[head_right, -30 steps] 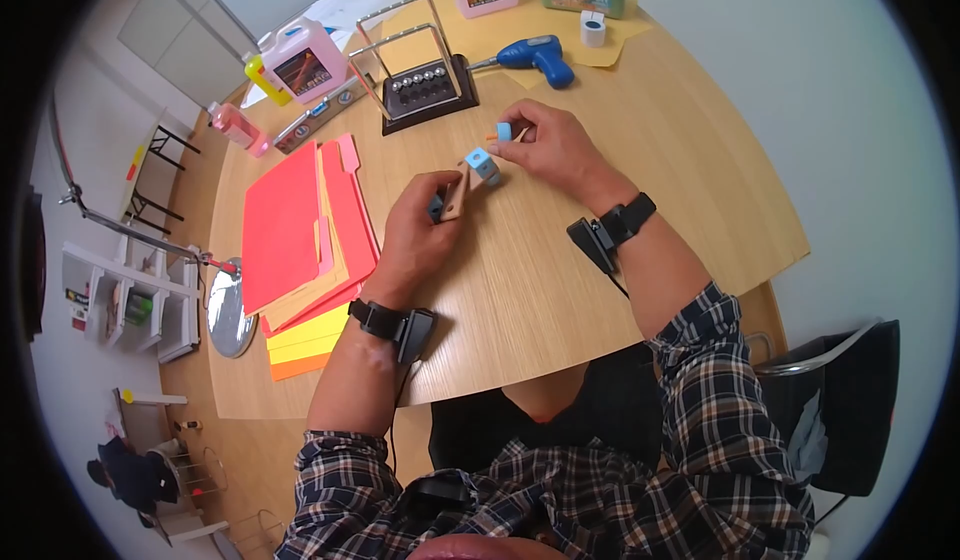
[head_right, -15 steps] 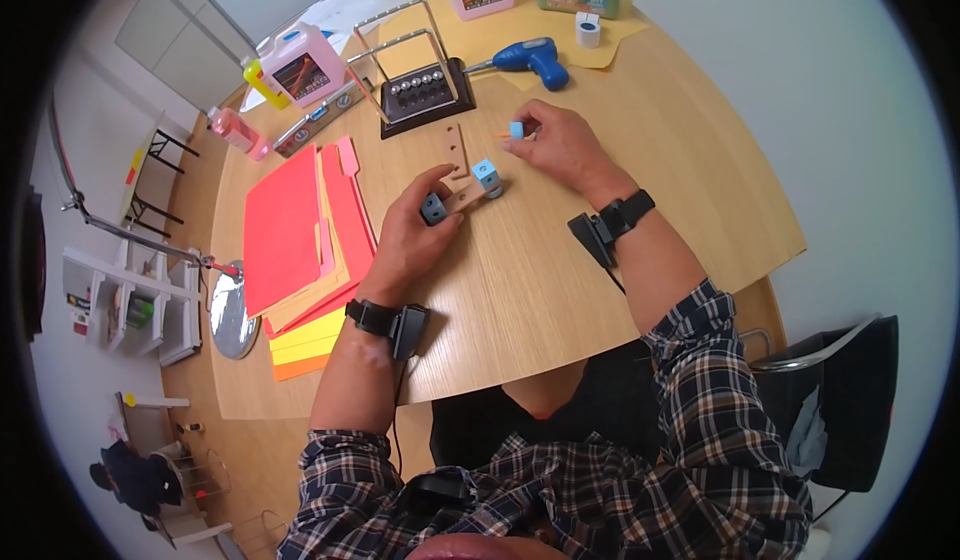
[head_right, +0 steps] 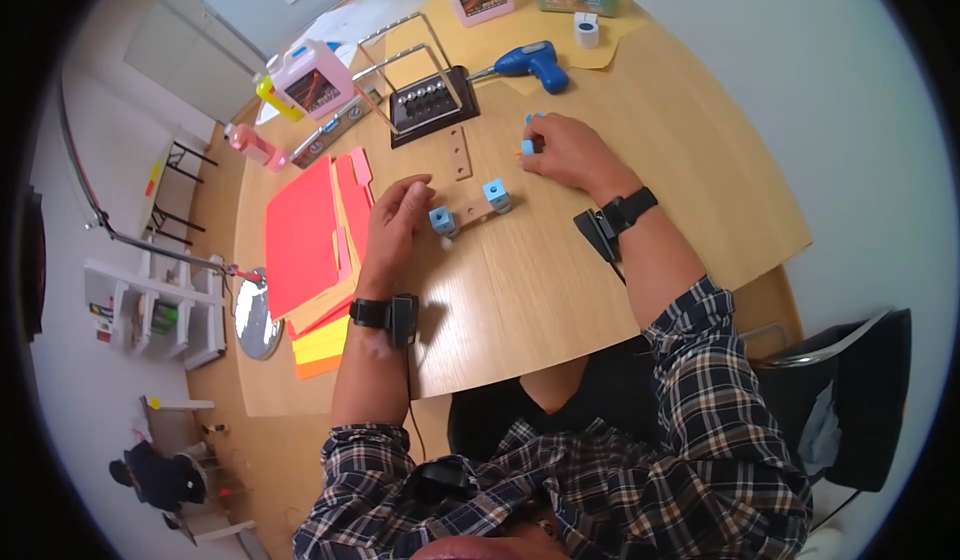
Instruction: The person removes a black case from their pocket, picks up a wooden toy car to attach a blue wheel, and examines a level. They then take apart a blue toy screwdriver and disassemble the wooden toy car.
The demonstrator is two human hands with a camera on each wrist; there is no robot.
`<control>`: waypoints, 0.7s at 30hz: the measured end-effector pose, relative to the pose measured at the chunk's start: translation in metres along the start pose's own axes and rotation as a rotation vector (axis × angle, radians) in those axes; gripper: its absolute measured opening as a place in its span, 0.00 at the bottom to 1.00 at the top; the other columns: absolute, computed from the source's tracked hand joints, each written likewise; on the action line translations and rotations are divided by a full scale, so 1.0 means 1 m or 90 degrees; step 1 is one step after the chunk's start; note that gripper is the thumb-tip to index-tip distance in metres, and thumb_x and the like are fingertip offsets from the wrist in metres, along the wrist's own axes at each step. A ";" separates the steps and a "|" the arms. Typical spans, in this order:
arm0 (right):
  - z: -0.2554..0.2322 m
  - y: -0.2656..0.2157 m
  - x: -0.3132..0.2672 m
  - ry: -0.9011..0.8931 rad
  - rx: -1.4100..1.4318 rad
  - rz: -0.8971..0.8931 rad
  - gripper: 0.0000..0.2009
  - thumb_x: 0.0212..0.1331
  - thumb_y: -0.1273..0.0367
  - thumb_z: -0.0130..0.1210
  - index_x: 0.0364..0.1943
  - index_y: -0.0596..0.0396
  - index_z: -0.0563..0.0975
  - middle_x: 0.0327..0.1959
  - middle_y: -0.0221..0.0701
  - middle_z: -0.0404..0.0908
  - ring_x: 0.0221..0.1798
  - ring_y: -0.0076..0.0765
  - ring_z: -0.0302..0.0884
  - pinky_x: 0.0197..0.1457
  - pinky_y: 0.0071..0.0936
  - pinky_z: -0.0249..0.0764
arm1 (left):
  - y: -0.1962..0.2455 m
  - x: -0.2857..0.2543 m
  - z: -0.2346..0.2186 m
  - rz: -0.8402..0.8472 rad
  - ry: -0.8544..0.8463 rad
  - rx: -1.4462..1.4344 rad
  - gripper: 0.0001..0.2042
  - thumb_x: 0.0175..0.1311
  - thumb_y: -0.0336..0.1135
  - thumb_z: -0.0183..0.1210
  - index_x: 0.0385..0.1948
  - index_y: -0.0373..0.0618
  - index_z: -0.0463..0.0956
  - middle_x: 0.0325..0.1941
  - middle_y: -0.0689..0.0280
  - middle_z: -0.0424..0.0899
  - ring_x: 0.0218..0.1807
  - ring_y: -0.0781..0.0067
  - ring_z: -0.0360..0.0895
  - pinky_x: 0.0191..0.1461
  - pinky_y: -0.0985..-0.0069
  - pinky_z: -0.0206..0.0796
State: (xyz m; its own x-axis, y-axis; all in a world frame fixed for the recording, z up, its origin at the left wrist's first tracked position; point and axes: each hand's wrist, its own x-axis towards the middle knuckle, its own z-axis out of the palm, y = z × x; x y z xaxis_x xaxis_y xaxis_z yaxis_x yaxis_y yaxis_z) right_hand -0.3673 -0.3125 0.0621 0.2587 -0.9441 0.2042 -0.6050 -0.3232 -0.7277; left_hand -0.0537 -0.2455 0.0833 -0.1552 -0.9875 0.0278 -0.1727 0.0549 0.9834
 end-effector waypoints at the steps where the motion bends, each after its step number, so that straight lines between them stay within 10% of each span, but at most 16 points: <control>1: 0.000 0.000 -0.001 -0.004 0.013 -0.004 0.16 0.58 0.62 0.74 0.41 0.57 0.82 0.41 0.39 0.86 0.44 0.44 0.85 0.50 0.38 0.80 | 0.002 0.007 -0.004 -0.021 0.053 0.075 0.23 0.77 0.45 0.68 0.63 0.38 0.81 0.48 0.69 0.87 0.46 0.79 0.82 0.49 0.78 0.74; 10: 0.003 0.005 -0.004 0.048 0.095 0.034 0.16 0.56 0.57 0.73 0.39 0.54 0.85 0.35 0.36 0.87 0.40 0.43 0.86 0.46 0.39 0.80 | 0.014 0.094 0.020 -0.088 0.109 0.585 0.28 0.64 0.57 0.72 0.46 0.35 0.88 0.39 0.50 0.93 0.41 0.55 0.91 0.47 0.62 0.80; 21: 0.010 0.005 -0.004 0.078 0.094 0.062 0.19 0.57 0.58 0.76 0.44 0.55 0.85 0.33 0.29 0.85 0.36 0.32 0.82 0.44 0.33 0.79 | -0.001 0.099 -0.002 -0.051 0.013 0.470 0.18 0.67 0.45 0.73 0.41 0.35 0.87 0.31 0.65 0.88 0.31 0.74 0.84 0.37 0.72 0.76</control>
State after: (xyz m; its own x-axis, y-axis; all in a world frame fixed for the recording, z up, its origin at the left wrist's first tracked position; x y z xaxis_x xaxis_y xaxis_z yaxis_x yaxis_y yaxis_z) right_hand -0.3641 -0.3095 0.0507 0.1054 -0.9741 0.2000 -0.5033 -0.2257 -0.8341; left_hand -0.0673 -0.3434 0.0857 -0.0983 -0.9948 -0.0281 -0.7924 0.0611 0.6069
